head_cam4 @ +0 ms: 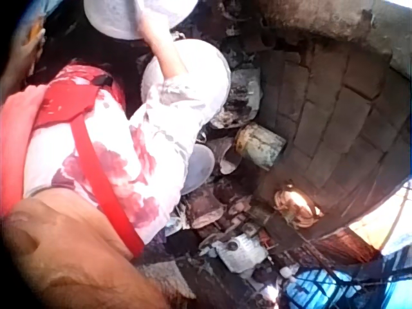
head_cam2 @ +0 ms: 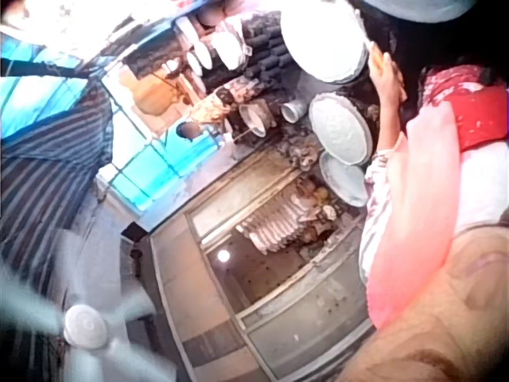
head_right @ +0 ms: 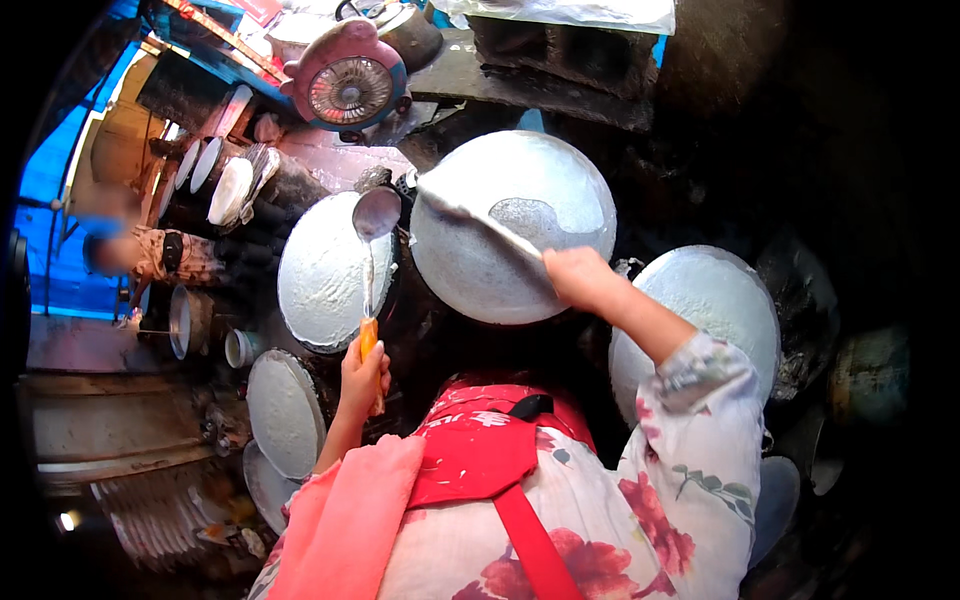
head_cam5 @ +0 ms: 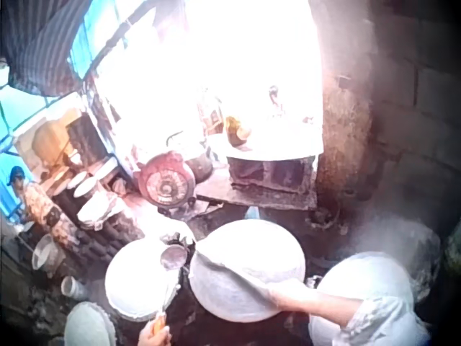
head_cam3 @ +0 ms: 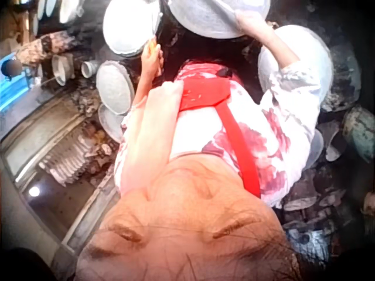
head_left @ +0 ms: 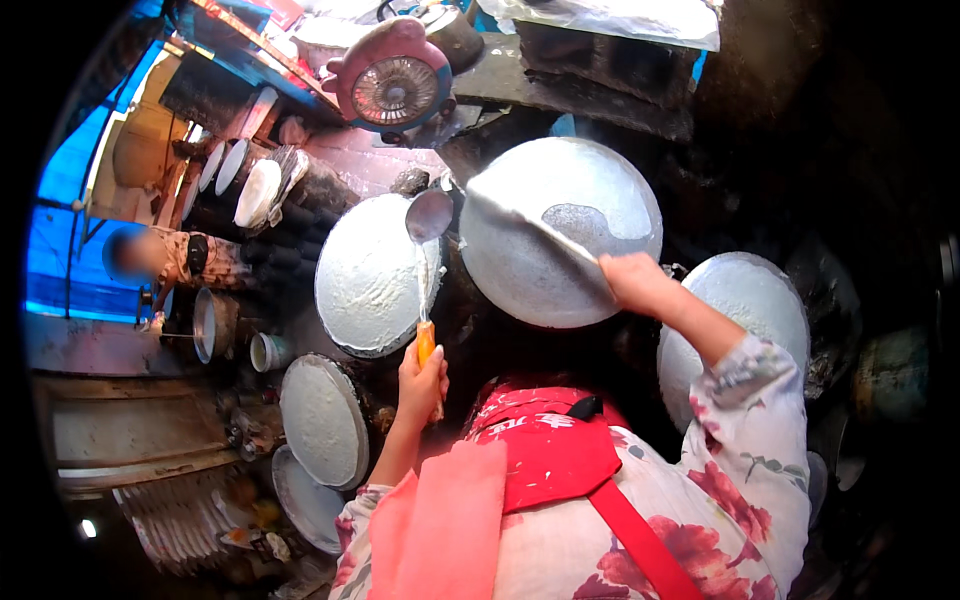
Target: The person scoops a white batter from a large metal basin using a ladle and pours it onto several round, heated metal pans. They use a flat wooden stick to spread the batter evenly across the surface of each pan. The person repeatedly moves between the pans, checking the batter and spreading it to ensure uniform coverage.
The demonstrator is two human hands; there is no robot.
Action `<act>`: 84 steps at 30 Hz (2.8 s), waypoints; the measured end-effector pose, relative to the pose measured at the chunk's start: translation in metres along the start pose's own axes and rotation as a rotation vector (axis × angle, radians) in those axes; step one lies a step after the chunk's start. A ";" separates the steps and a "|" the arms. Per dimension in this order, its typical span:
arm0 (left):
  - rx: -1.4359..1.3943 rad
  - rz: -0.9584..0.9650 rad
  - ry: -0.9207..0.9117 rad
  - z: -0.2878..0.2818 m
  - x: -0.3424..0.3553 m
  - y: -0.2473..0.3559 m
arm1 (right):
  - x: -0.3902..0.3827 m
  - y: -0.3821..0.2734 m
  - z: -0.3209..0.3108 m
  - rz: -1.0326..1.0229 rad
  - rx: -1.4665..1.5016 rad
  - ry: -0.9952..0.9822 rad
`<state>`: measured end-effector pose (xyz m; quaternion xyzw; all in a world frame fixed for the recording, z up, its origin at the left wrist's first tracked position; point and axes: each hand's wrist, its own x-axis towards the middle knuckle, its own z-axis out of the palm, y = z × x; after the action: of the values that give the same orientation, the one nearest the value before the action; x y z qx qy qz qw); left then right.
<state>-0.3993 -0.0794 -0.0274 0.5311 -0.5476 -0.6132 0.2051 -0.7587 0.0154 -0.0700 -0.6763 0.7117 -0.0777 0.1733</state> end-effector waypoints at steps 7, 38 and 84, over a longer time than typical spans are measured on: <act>-0.086 -0.012 -0.014 -0.005 -0.006 -0.007 | 0.021 0.053 -0.016 0.252 0.007 0.174; 0.645 0.350 -0.371 -0.054 -0.046 -0.019 | -0.181 -0.067 0.048 0.441 0.310 0.354; -0.090 0.025 -0.486 -0.030 0.004 0.001 | -0.129 -0.113 0.161 0.733 0.612 0.664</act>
<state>-0.3743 -0.0969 -0.0235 0.3516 -0.5595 -0.7441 0.0981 -0.5936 0.1546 -0.1621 -0.2444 0.8607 -0.4229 0.1439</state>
